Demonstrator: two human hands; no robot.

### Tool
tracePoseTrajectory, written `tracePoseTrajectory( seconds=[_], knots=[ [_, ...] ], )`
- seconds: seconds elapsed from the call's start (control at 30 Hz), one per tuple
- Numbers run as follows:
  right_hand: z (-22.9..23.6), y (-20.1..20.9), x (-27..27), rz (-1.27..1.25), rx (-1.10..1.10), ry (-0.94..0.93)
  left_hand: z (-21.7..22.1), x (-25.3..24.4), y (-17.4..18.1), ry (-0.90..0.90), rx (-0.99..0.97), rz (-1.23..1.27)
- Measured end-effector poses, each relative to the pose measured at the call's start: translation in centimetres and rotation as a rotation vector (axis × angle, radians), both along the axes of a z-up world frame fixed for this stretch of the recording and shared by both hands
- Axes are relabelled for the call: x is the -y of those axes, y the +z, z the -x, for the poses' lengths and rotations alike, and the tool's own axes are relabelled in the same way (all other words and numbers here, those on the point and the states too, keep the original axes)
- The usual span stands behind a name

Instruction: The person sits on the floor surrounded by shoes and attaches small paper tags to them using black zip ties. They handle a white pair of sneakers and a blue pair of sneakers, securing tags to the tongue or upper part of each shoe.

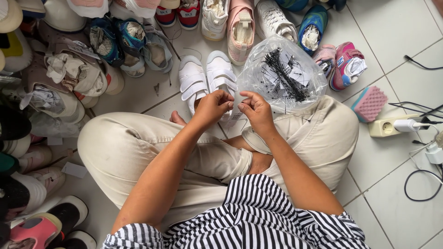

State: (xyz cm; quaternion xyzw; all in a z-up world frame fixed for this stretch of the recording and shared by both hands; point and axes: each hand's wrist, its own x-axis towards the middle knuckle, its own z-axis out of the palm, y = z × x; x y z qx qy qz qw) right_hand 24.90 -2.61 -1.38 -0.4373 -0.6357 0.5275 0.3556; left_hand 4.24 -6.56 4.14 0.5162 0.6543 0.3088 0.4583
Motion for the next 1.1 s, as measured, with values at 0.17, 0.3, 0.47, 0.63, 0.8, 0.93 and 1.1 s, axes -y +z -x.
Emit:
tracePoseTrajectory(
  seconds=[0.17,0.3,0.47,0.63,0.8,0.93,1.1],
  knots=[
    [0.1,-0.3,-0.3,0.123,-0.146,0.001,0.1,-0.1,-0.9,0.022,0.057,0.068],
    [0.4,0.8,0.2,0.121,-0.146,0.027,-0.1,-0.1,-1.6,0.008,0.021,0.041],
    [0.6,1.0,0.6,0.046,-0.154,0.06,-0.2,-0.1,-1.4,-0.005,0.034,-0.012],
    [0.1,0.2,0.4,0.027,-0.126,0.02,0.0,-0.1,-1.3,0.006,0.039,0.022],
    [0.8,1.1,0.7,0.037,-0.097,0.004,0.1,-0.1,-0.7,-0.023,0.014,-0.007],
    [0.9,1.6,0.7,0.037,-0.089,-0.005,0.0,0.0,-0.5,-0.037,0.002,-0.027],
    [1.0,2.0,0.8,0.057,-0.105,-0.01,0.0,0.0,-0.6,-0.018,-0.016,-0.045]
  ],
)
